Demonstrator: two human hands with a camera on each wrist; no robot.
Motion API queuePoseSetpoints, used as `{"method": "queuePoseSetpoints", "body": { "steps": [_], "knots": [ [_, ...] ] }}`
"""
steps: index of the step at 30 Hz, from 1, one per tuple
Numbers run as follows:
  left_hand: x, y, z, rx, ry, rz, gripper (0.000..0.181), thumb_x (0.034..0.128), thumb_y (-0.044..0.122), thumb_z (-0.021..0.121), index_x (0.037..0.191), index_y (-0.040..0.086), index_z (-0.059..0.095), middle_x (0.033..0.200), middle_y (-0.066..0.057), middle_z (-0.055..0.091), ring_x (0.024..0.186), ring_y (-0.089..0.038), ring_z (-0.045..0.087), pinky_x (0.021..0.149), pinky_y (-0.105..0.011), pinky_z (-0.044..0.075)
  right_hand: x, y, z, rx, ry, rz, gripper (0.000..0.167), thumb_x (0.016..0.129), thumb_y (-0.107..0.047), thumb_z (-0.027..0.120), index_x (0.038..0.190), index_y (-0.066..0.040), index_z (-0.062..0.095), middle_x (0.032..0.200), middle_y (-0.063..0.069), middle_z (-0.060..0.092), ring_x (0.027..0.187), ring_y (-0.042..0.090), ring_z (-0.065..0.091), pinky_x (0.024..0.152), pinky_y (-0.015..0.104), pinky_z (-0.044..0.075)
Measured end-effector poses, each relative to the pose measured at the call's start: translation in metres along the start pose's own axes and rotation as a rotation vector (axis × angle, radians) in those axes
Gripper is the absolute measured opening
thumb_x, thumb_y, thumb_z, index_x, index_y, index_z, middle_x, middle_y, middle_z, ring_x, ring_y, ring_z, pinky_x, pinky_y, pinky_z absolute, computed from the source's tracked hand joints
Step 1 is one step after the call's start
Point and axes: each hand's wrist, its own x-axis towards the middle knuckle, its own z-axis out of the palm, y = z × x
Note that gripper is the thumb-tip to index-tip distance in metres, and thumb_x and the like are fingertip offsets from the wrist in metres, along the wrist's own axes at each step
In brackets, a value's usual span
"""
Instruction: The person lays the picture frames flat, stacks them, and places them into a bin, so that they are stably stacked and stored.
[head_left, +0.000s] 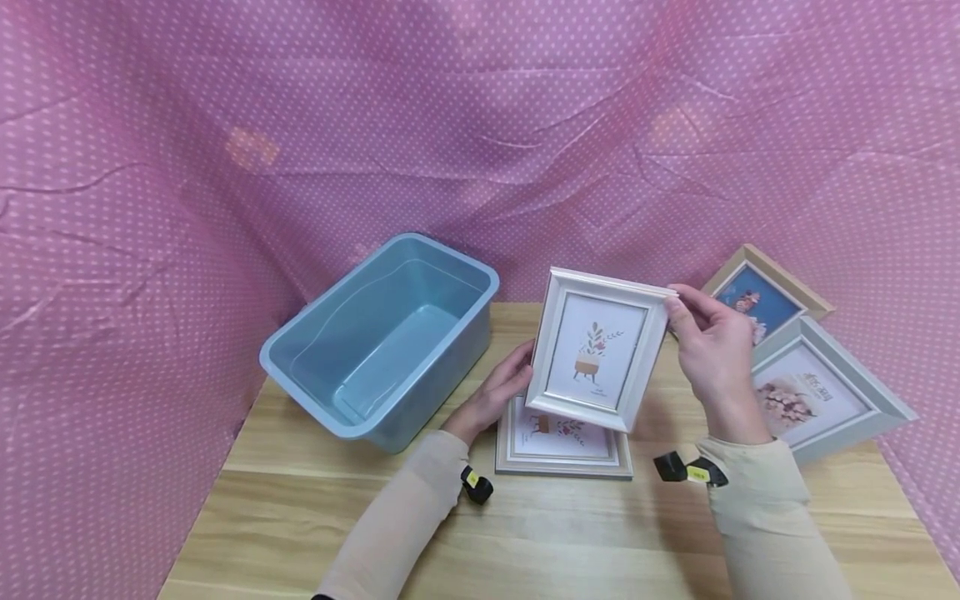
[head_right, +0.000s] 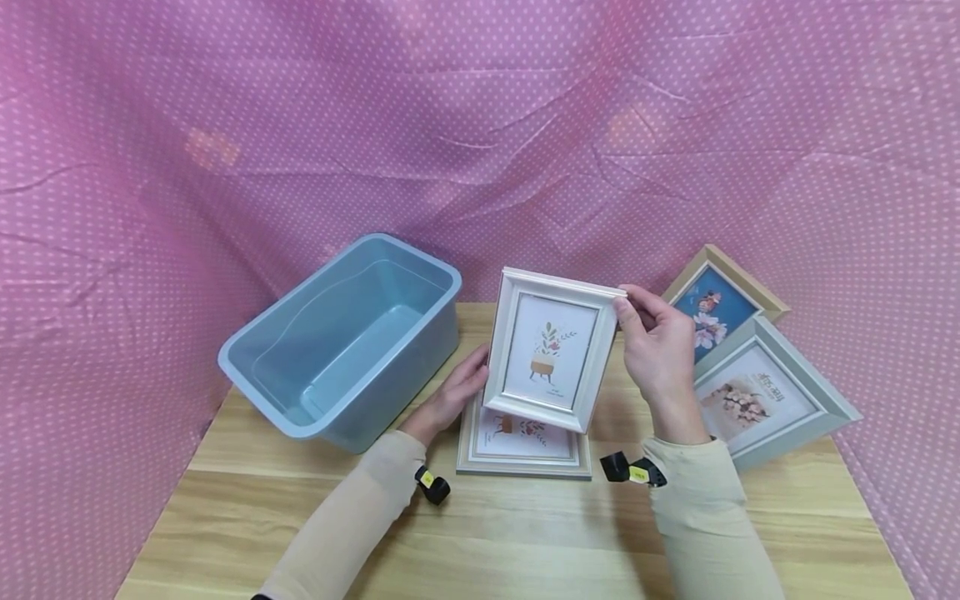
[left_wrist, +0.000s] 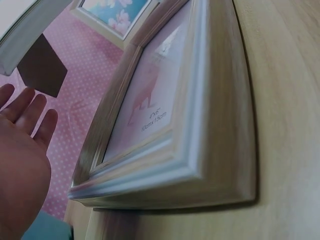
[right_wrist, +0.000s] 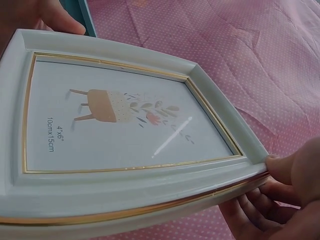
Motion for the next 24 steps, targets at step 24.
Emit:
{"method": "queuePoseSetpoints", "body": {
  "steps": [24],
  "knots": [
    [-0.0044, 0.0013, -0.0065, -0.050, -0.024, 0.002, 0.067, 0.1093, 0.025, 0.044, 0.170, 0.004, 0.025, 0.177, -0.019, 0.030, 0.166, -0.034, 0.027, 0.137, -0.050, 0.022, -0.0040, 0.0034, -0.0002, 0.108, -0.023, 0.019, 0.034, 0.108, -0.011, 0.065, 0.136, 0.007, 0.070, 0.095, -0.027, 0.068, 0.093, -0.007, 0.070, 0.086, 0.008, 0.059]
  ]
}}
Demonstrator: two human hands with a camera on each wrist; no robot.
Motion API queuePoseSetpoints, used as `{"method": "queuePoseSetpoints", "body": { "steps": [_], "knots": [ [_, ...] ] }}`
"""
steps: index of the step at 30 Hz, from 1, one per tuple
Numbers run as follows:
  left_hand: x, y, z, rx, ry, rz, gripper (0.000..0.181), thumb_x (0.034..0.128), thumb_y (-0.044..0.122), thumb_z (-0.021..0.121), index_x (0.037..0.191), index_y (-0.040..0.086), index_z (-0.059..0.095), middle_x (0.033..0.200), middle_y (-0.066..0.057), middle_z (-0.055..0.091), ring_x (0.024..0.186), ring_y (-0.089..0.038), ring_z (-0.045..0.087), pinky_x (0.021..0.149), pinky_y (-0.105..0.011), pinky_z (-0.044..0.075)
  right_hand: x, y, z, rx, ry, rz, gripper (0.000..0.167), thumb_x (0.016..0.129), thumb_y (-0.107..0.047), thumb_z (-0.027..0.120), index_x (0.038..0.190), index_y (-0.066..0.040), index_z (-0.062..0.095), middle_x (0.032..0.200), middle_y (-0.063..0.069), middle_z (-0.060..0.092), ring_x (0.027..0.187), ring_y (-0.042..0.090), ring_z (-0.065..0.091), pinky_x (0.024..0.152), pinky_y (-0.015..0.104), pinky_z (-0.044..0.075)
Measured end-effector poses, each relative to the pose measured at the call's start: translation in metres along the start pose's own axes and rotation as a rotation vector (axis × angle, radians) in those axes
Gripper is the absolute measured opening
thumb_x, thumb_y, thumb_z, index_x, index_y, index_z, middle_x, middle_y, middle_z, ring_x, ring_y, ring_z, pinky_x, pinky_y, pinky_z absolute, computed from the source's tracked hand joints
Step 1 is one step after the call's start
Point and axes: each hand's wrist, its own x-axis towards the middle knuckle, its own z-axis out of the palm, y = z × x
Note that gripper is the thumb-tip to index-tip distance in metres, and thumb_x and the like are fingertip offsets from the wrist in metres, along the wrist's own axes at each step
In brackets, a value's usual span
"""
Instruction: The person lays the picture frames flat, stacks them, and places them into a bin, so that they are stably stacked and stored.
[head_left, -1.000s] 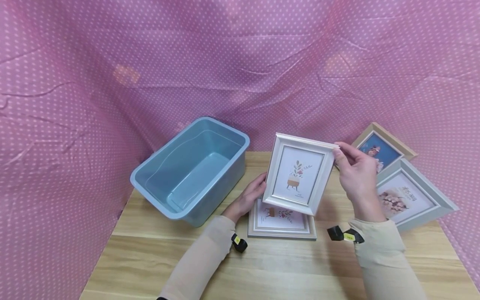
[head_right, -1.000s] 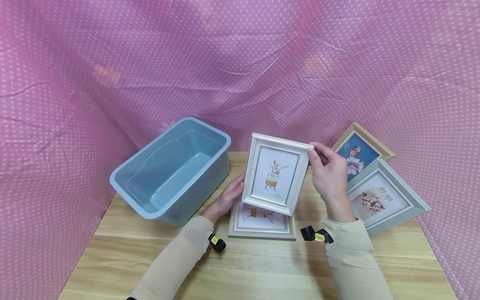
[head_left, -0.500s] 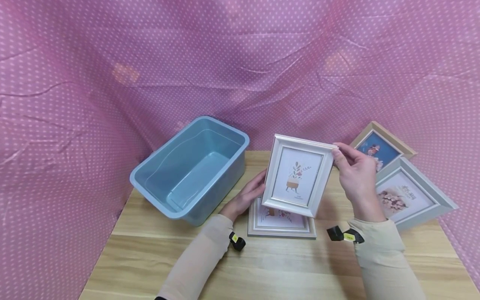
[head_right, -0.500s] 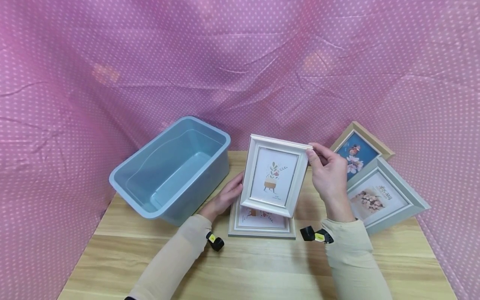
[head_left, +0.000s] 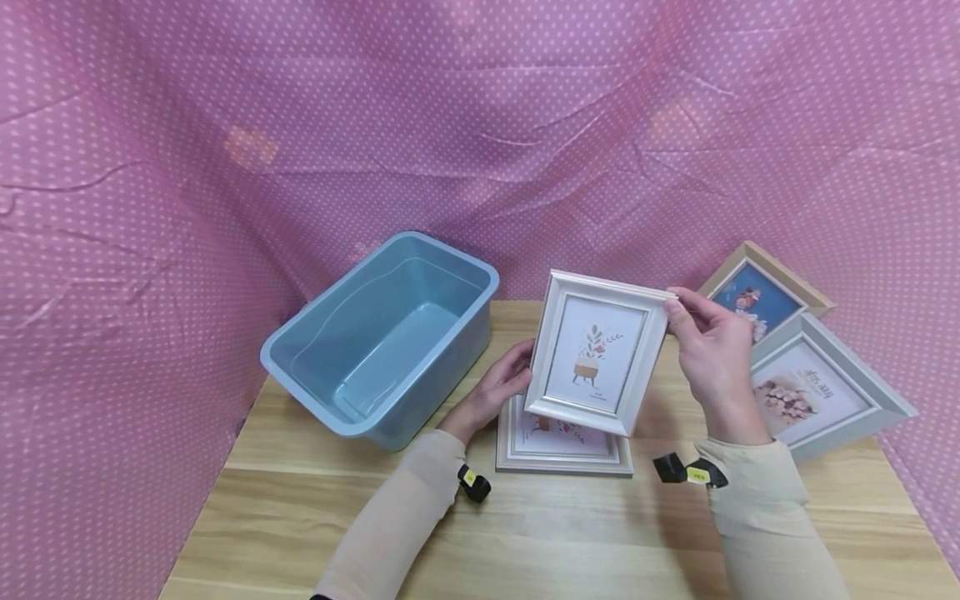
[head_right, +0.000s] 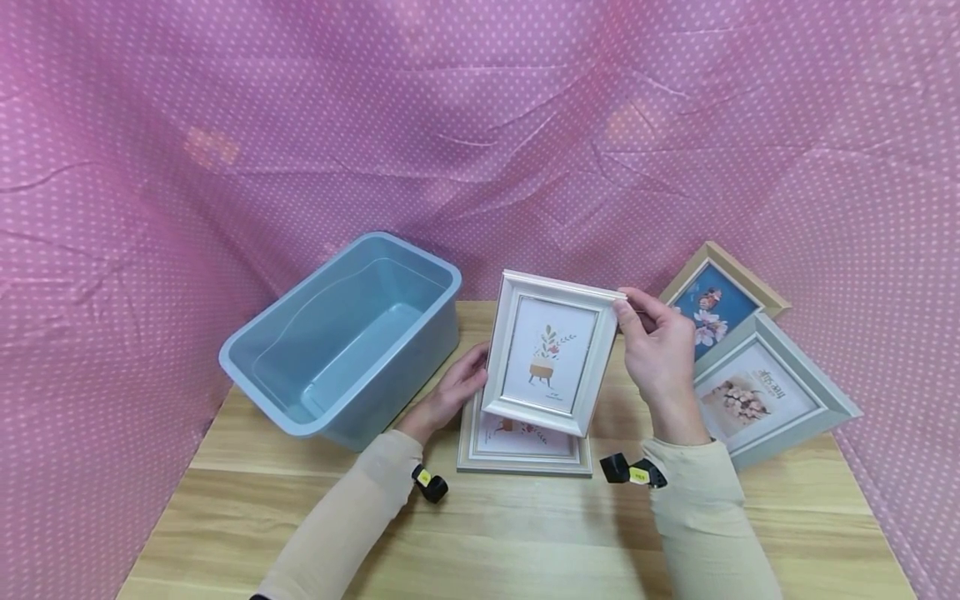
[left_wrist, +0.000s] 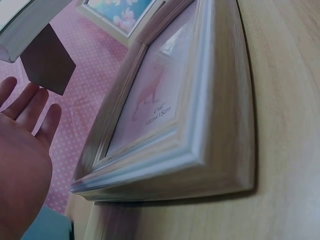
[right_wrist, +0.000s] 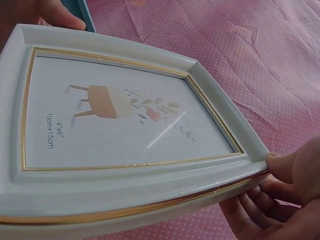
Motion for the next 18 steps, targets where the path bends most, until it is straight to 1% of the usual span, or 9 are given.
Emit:
{"method": "queuePoseSetpoints", "body": {
  "steps": [5, 7, 10, 14, 18],
  "knots": [
    [-0.0001, -0.0016, -0.0008, -0.009, 0.005, 0.031, 0.064, 0.1096, 0.022, 0.048, 0.167, 0.001, 0.028, 0.173, -0.022, 0.037, 0.163, -0.037, 0.034, 0.137, -0.049, 0.026, 0.0010, 0.0021, 0.0007, 0.012, 0.002, 0.008, 0.034, 0.107, -0.010, 0.066, 0.136, 0.007, 0.070, 0.095, -0.026, 0.069, 0.093, -0.008, 0.070, 0.085, 0.009, 0.060],
    [-0.0001, -0.0028, -0.0011, -0.013, 0.005, 0.054, 0.064, 0.1100, 0.023, 0.050, 0.166, -0.001, 0.030, 0.170, -0.025, 0.040, 0.160, -0.039, 0.037, 0.136, -0.049, 0.028, 0.0013, 0.0035, 0.0011, 0.020, 0.003, 0.004, 0.034, 0.107, -0.009, 0.066, 0.136, 0.008, 0.069, 0.095, -0.027, 0.069, 0.093, -0.009, 0.070, 0.085, 0.009, 0.060],
    [0.0000, -0.0041, -0.0014, -0.004, 0.013, 0.072, 0.065, 0.1099, 0.025, 0.053, 0.165, -0.002, 0.032, 0.167, -0.026, 0.044, 0.157, -0.041, 0.041, 0.134, -0.050, 0.032, 0.0018, 0.0053, 0.0014, 0.036, 0.005, -0.004, 0.033, 0.107, -0.008, 0.066, 0.135, 0.009, 0.069, 0.093, -0.029, 0.068, 0.092, -0.010, 0.070, 0.085, 0.009, 0.060],
    [-0.0006, -0.0053, -0.0022, 0.016, 0.018, 0.082, 0.065, 0.1085, 0.026, 0.057, 0.163, -0.002, 0.036, 0.164, -0.026, 0.048, 0.153, -0.040, 0.046, 0.132, -0.050, 0.037, 0.0025, 0.0063, 0.0017, 0.067, 0.012, -0.001, 0.033, 0.106, -0.006, 0.067, 0.134, 0.011, 0.069, 0.092, -0.030, 0.069, 0.091, -0.010, 0.071, 0.085, 0.009, 0.060],
    [-0.0028, -0.0061, -0.0034, 0.032, 0.010, 0.084, 0.065, 0.1052, 0.025, 0.062, 0.160, -0.004, 0.041, 0.157, -0.027, 0.053, 0.145, -0.038, 0.053, 0.128, -0.047, 0.042, 0.0030, 0.0073, 0.0021, 0.075, 0.022, 0.004, 0.033, 0.106, -0.005, 0.067, 0.134, 0.011, 0.069, 0.092, -0.029, 0.070, 0.091, -0.009, 0.071, 0.085, 0.009, 0.060]
  ]
}}
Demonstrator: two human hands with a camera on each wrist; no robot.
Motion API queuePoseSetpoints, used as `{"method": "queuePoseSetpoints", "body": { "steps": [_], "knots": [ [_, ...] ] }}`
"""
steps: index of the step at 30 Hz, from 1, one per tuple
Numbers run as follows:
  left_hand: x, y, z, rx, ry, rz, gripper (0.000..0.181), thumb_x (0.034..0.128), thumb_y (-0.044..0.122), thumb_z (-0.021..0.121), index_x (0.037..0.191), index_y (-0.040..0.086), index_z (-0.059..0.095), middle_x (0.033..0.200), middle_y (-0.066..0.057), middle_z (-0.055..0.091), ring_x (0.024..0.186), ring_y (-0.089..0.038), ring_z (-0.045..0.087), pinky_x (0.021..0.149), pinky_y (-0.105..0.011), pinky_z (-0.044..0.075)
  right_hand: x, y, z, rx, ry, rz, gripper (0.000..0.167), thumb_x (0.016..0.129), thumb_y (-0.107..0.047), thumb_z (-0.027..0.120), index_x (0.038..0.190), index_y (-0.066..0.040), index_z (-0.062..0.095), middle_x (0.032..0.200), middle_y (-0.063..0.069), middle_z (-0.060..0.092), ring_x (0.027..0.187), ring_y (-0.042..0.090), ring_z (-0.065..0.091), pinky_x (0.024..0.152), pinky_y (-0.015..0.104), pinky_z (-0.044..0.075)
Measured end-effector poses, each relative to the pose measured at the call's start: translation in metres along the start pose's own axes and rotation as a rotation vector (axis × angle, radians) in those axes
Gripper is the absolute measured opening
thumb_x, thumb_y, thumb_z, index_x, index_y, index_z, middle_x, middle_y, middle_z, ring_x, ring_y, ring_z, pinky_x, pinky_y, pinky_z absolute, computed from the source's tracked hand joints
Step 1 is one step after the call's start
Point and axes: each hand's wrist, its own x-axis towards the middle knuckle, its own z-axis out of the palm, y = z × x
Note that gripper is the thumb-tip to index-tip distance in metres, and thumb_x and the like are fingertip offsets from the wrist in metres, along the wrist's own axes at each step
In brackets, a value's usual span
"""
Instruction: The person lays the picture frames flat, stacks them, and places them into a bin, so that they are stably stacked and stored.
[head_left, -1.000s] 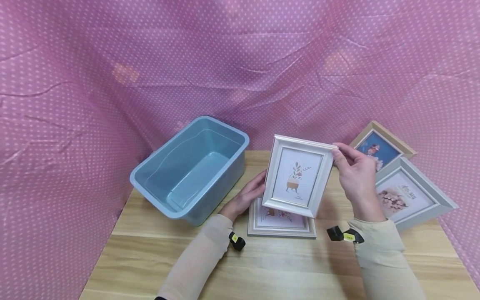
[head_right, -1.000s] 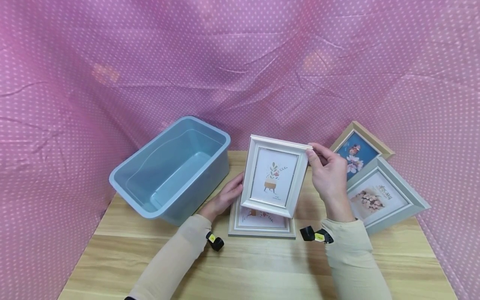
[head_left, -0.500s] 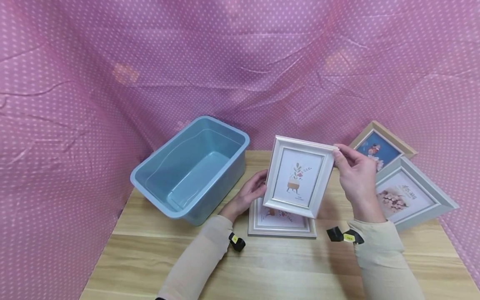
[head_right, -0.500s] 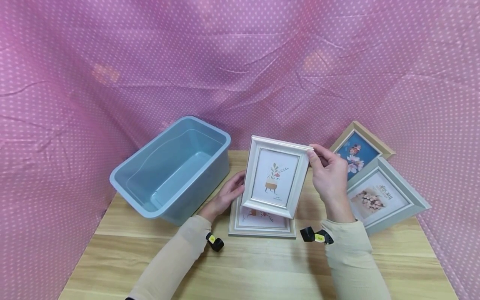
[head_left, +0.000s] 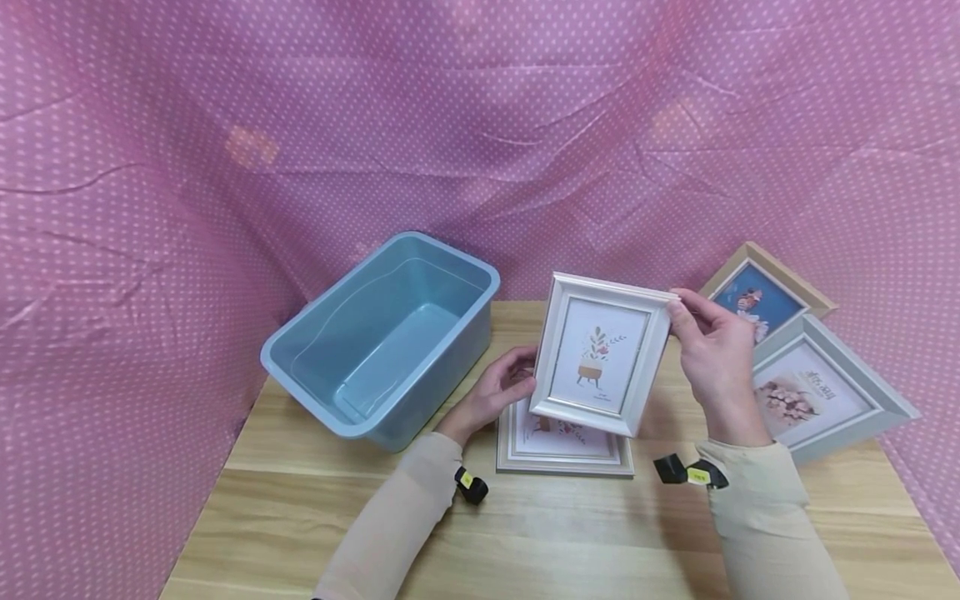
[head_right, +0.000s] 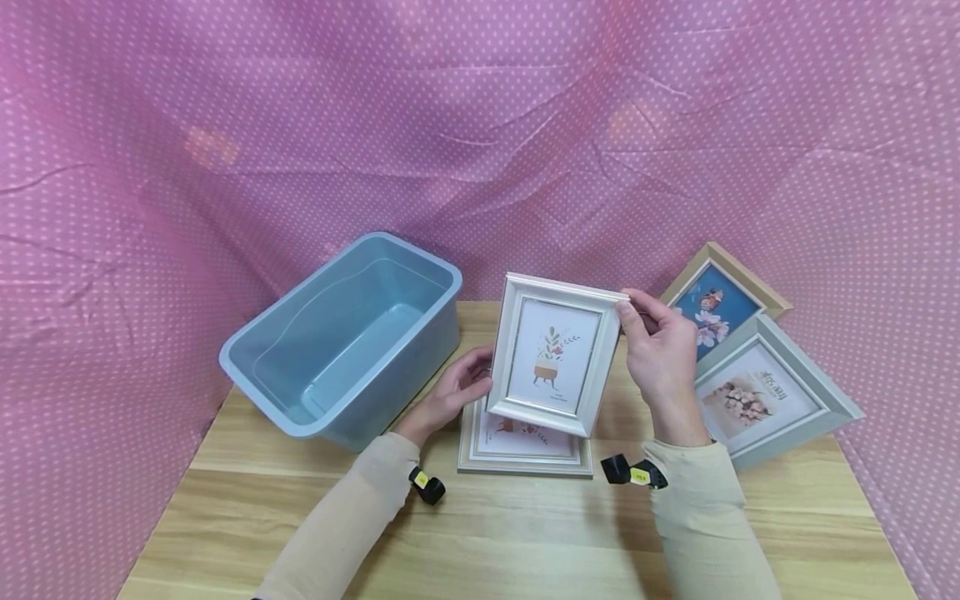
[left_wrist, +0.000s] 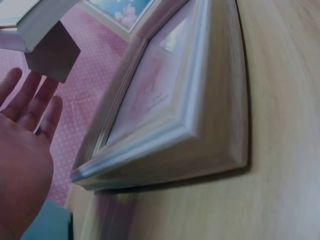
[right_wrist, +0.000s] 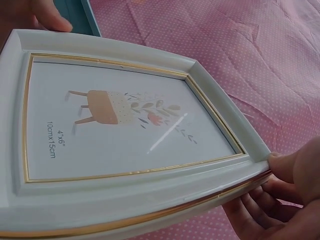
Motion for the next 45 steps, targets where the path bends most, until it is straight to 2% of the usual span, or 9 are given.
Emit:
{"method": "queuePoseSetpoints", "body": {
  "steps": [2, 7, 11, 14, 18, 23, 27, 36, 45],
  "knots": [
    [-0.001, 0.000, -0.001, 0.017, -0.007, -0.005, 0.065, 0.1037, 0.023, 0.065, 0.158, -0.005, 0.043, 0.154, -0.028, 0.055, 0.140, -0.034, 0.056, 0.125, -0.042, 0.045, 0.000, 0.000, 0.000, 0.000, 0.002, 0.001, 0.033, 0.106, -0.006, 0.067, 0.134, 0.011, 0.069, 0.092, -0.029, 0.070, 0.091, -0.009, 0.071, 0.085, 0.009, 0.060],
    [-0.004, 0.001, -0.005, 0.072, -0.046, -0.033, 0.062, 0.1005, 0.018, 0.068, 0.154, -0.007, 0.048, 0.149, -0.029, 0.059, 0.131, -0.032, 0.062, 0.120, -0.041, 0.050, 0.001, 0.001, -0.002, -0.008, 0.003, 0.003, 0.033, 0.106, -0.007, 0.066, 0.135, 0.010, 0.069, 0.093, -0.029, 0.069, 0.093, -0.010, 0.071, 0.087, 0.010, 0.060],
    [-0.007, 0.000, -0.007, 0.092, -0.073, -0.014, 0.058, 0.0977, 0.013, 0.071, 0.149, -0.007, 0.054, 0.140, -0.028, 0.064, 0.123, -0.027, 0.065, 0.116, -0.042, 0.054, 0.001, 0.001, -0.002, -0.032, 0.015, 0.003, 0.034, 0.107, -0.010, 0.066, 0.135, 0.009, 0.069, 0.093, -0.028, 0.069, 0.094, -0.009, 0.070, 0.088, 0.010, 0.059],
    [-0.009, 0.000, -0.008, 0.100, -0.091, -0.004, 0.062, 0.0953, 0.017, 0.076, 0.149, -0.005, 0.054, 0.136, -0.026, 0.067, 0.122, -0.024, 0.065, 0.115, -0.042, 0.055, 0.001, 0.001, -0.003, -0.057, 0.023, 0.006, 0.034, 0.107, -0.012, 0.067, 0.135, 0.006, 0.071, 0.094, -0.029, 0.069, 0.096, -0.008, 0.070, 0.089, 0.009, 0.059],
    [-0.011, 0.002, -0.009, 0.124, -0.104, -0.026, 0.070, 0.0921, 0.025, 0.081, 0.151, -0.001, 0.055, 0.138, -0.021, 0.068, 0.122, -0.022, 0.065, 0.114, -0.042, 0.054, 0.001, 0.000, -0.003, -0.060, 0.028, 0.020, 0.034, 0.107, -0.012, 0.067, 0.136, 0.005, 0.071, 0.097, -0.025, 0.070, 0.097, -0.007, 0.070, 0.089, 0.009, 0.059],
    [-0.013, 0.003, -0.010, 0.165, -0.112, -0.055, 0.065, 0.0916, 0.029, 0.083, 0.146, 0.001, 0.060, 0.135, -0.016, 0.069, 0.120, -0.020, 0.065, 0.113, -0.044, 0.055, 0.001, 0.001, -0.003, -0.063, 0.025, 0.026, 0.034, 0.107, -0.012, 0.067, 0.136, 0.005, 0.071, 0.101, -0.020, 0.072, 0.097, -0.008, 0.070, 0.091, 0.010, 0.059],
    [-0.014, 0.004, -0.010, 0.187, -0.108, -0.077, 0.056, 0.0927, 0.029, 0.084, 0.138, 0.001, 0.066, 0.131, -0.014, 0.071, 0.118, -0.018, 0.064, 0.112, -0.043, 0.055, 0.001, 0.002, -0.003, -0.073, 0.021, 0.026, 0.034, 0.108, -0.013, 0.066, 0.136, 0.004, 0.071, 0.104, -0.016, 0.073, 0.098, -0.009, 0.069, 0.091, 0.009, 0.059],
    [-0.017, 0.007, -0.009, 0.169, -0.083, -0.085, 0.041, 0.0946, 0.014, 0.081, 0.130, -0.003, 0.069, 0.124, -0.018, 0.073, 0.109, -0.014, 0.066, 0.105, -0.039, 0.059, 0.001, 0.005, -0.004, -0.073, 0.012, 0.008, 0.033, 0.107, -0.014, 0.067, 0.135, 0.003, 0.072, 0.106, -0.013, 0.075, 0.096, -0.008, 0.071, 0.090, 0.012, 0.060],
    [-0.024, 0.004, -0.008, 0.145, -0.014, -0.085, 0.040, 0.0951, 0.004, 0.079, 0.131, -0.008, 0.067, 0.123, -0.025, 0.072, 0.104, -0.012, 0.068, 0.100, -0.032, 0.062, 0.001, 0.009, -0.006, -0.057, -0.003, 0.030, 0.032, 0.105, -0.016, 0.071, 0.136, -0.006, 0.074, 0.099, -0.021, 0.074, 0.094, -0.005, 0.072, 0.083, 0.010, 0.061]
  ]
}}
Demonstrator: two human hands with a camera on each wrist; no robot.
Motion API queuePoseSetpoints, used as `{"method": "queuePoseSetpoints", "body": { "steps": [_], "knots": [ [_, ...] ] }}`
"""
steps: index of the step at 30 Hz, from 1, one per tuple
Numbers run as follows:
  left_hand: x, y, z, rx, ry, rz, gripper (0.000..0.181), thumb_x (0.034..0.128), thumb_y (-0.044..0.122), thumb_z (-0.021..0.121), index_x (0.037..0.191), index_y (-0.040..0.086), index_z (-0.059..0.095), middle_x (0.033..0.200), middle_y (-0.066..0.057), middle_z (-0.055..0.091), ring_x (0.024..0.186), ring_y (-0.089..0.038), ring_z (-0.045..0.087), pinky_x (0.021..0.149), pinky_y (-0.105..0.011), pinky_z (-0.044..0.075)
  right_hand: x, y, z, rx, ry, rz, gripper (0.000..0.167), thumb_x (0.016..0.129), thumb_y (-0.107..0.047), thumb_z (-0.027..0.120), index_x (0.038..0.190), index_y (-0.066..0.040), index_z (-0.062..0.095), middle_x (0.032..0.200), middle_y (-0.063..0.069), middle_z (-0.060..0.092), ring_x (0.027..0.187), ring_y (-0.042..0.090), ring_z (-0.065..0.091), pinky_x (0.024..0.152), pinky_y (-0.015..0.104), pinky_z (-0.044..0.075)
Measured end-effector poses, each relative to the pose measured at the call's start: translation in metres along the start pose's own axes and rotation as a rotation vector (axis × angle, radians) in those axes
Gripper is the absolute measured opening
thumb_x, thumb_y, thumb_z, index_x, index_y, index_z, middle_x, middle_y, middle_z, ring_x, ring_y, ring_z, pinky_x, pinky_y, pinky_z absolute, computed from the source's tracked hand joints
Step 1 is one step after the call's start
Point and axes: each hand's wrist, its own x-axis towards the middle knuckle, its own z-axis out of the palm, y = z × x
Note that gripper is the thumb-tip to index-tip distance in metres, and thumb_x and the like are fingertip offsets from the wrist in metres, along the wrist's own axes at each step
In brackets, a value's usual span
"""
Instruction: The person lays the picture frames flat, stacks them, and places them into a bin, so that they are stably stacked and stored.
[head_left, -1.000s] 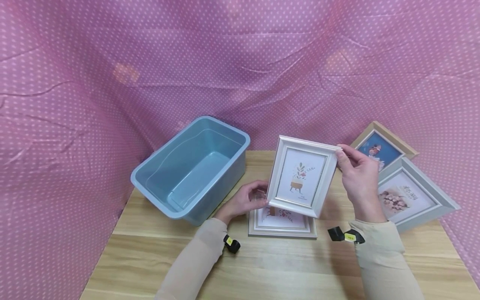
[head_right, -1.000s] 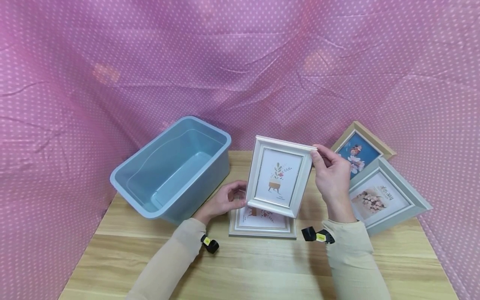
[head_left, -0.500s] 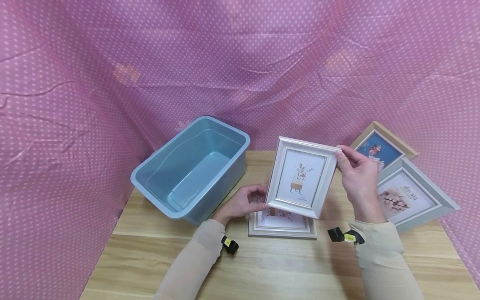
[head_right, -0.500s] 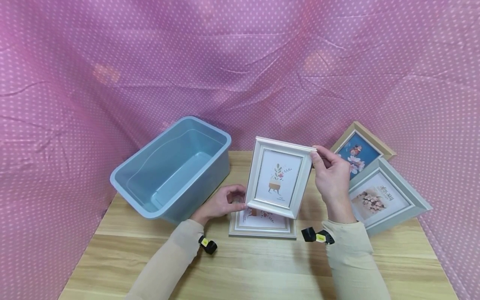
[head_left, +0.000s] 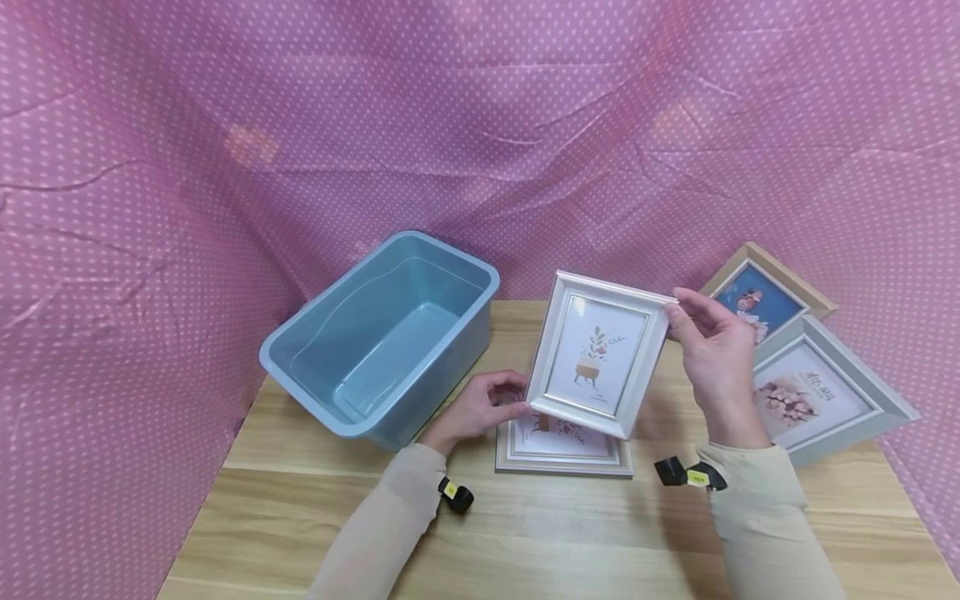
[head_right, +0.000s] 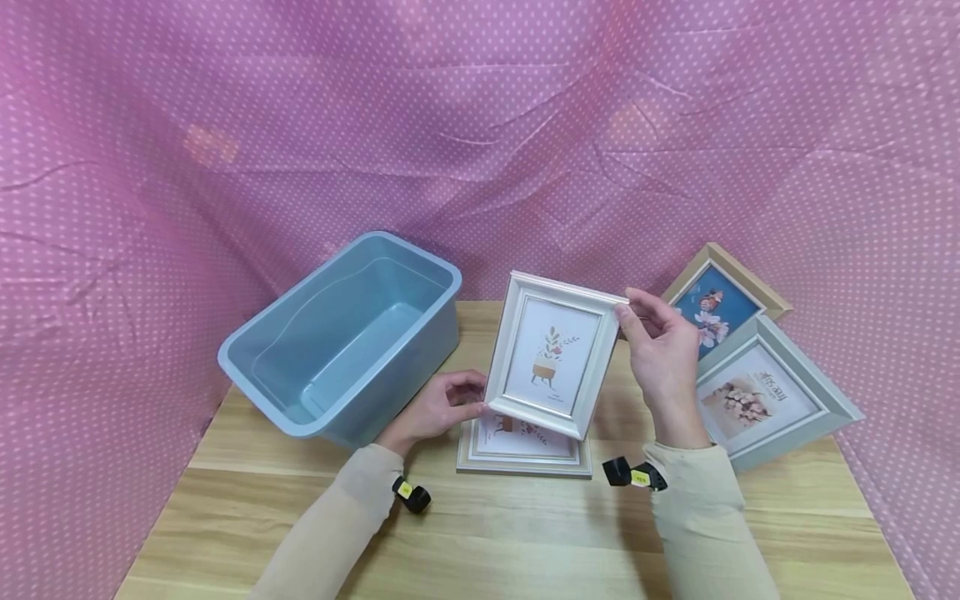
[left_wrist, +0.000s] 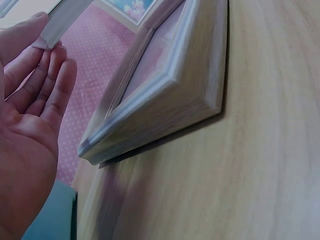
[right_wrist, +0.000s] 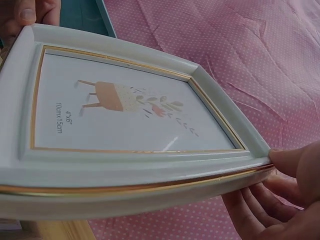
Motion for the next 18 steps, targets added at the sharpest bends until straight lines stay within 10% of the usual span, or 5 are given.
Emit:
{"method": "queuePoseSetpoints", "body": {
  "steps": [18],
  "knots": [
    [-0.0055, -0.0106, 0.0007, -0.131, 0.115, 0.050, 0.043, 0.0898, -0.009, 0.077, 0.130, -0.016, 0.061, 0.119, -0.034, 0.068, 0.098, -0.004, 0.069, 0.095, -0.021, 0.062, -0.0050, 0.0007, 0.0016, 0.070, -0.070, -0.050, 0.034, 0.109, -0.017, 0.064, 0.139, -0.002, 0.071, 0.111, -0.015, 0.078, 0.094, -0.003, 0.077, 0.091, 0.011, 0.060]
  ]
}}
